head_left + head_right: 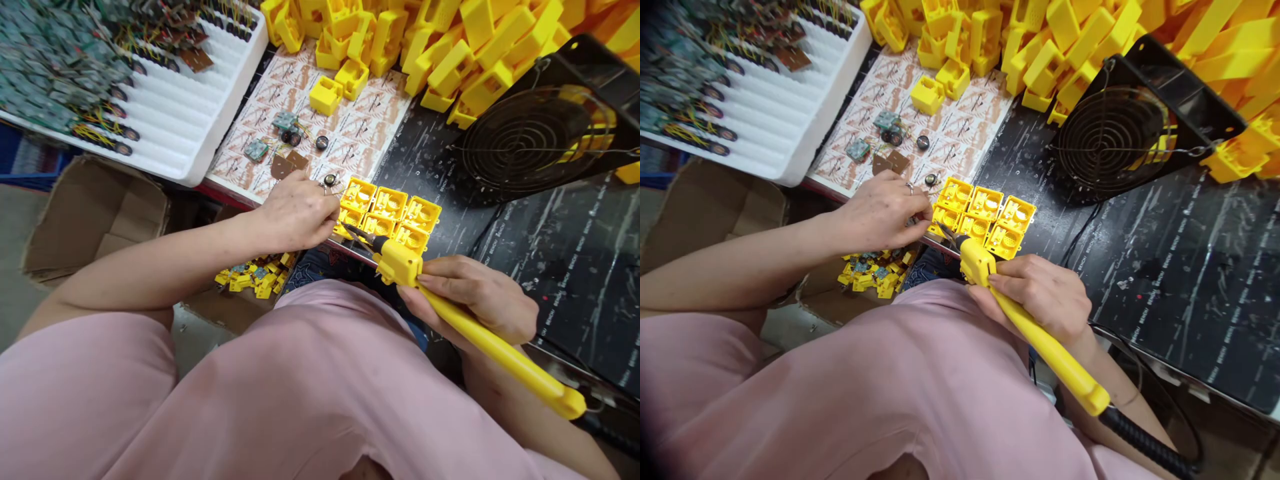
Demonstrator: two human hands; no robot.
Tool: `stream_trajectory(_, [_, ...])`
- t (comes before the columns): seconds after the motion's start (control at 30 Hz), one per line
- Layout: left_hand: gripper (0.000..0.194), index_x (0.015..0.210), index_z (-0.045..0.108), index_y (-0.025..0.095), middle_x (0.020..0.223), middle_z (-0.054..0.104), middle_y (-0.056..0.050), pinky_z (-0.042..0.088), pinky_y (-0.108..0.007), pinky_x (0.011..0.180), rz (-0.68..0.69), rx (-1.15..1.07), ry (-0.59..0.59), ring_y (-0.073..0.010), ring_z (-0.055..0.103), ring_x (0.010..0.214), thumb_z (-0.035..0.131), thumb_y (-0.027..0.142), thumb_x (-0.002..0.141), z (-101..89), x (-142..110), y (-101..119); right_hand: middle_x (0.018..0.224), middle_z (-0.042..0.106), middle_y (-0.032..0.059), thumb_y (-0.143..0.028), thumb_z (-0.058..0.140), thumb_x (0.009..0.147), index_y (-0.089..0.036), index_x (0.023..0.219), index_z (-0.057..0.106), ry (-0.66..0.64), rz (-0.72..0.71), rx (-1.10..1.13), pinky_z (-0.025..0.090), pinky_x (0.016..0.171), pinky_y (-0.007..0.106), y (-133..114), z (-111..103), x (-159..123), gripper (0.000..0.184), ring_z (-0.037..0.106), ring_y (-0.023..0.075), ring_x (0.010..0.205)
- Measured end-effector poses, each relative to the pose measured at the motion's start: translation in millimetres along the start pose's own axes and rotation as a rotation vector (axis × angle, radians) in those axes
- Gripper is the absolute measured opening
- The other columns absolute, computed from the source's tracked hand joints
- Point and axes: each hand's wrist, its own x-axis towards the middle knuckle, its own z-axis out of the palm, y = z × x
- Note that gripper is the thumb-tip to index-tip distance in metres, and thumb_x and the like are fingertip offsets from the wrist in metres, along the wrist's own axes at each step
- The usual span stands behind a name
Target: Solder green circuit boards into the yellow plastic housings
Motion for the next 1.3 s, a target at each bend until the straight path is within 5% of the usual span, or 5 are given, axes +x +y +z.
stream_trajectory(0.2, [0.026,0.079,0.073,0.020,0.071,0.072,-0.004,0.039,-0.038,0.071,0.021,0.040,-0.018,-0.0223,0.067,0.071,0.050,0.027,0.087,-0.6,2.5,-0.2,0.073,0.074,0.0020,-0.013,0.083,0.083,-0.021,0.090,0.065,-0.028,-0.224,-0.044,0.057,0.053,0.022,-0.3,3.5,8.8,0.021,0.071,0.0139,0.060])
stream_trajectory(0.5, [0.024,0.078,0.073,0.020,0.070,0.071,-0.003,0.041,-0.037,0.072,0.036,0.036,0.030,-0.0209,0.066,0.071,0.051,0.027,0.085,4.0,3.6,-1.8,0.079,0.074,0.0029,-0.017,0.073,0.094,-0.020,0.092,0.066,-0.125,-0.117,-0.062,0.060,0.063,0.024,-7.3,-9.7,10.1,0.008,0.071,0.0131,0.066])
stream_trajectory(0.67, [0.025,0.075,0.072,0.020,0.067,0.069,-0.004,0.040,-0.037,0.069,0.048,0.047,0.063,-0.0221,0.066,0.069,0.050,0.027,0.084,5.9,2.5,-1.4,0.078,0.074,-0.0009,-0.011,0.082,0.084,-0.024,0.094,0.064,-0.057,-0.186,-0.054,0.058,0.057,0.022,-4.1,-4.5,7.4,0.024,0.069,0.0116,0.062])
stream_trajectory(0.83, [0.027,0.076,0.072,0.019,0.071,0.071,-0.005,0.040,-0.038,0.068,0.065,0.073,0.080,-0.0235,0.067,0.073,0.049,0.027,0.087,4.5,2.7,-1.1,0.075,0.074,0.0000,-0.021,0.074,0.093,-0.025,0.090,0.066,-0.009,-0.055,-0.092,0.060,0.057,0.026,-2.5,-7.6,-0.5,0.010,0.071,0.0147,0.064])
stream_trajectory(1.3, [0.026,0.078,0.073,0.018,0.079,0.075,-0.008,0.041,-0.040,0.074,0.030,0.054,0.020,-0.0266,0.068,0.084,0.050,0.027,0.088,-1.5,2.9,0.7,0.074,0.074,-0.0006,-0.014,0.079,0.087,-0.024,0.091,0.067,-0.064,-0.198,0.006,0.058,0.057,0.024,-2.8,0.4,11.3,0.016,0.070,0.0131,0.061])
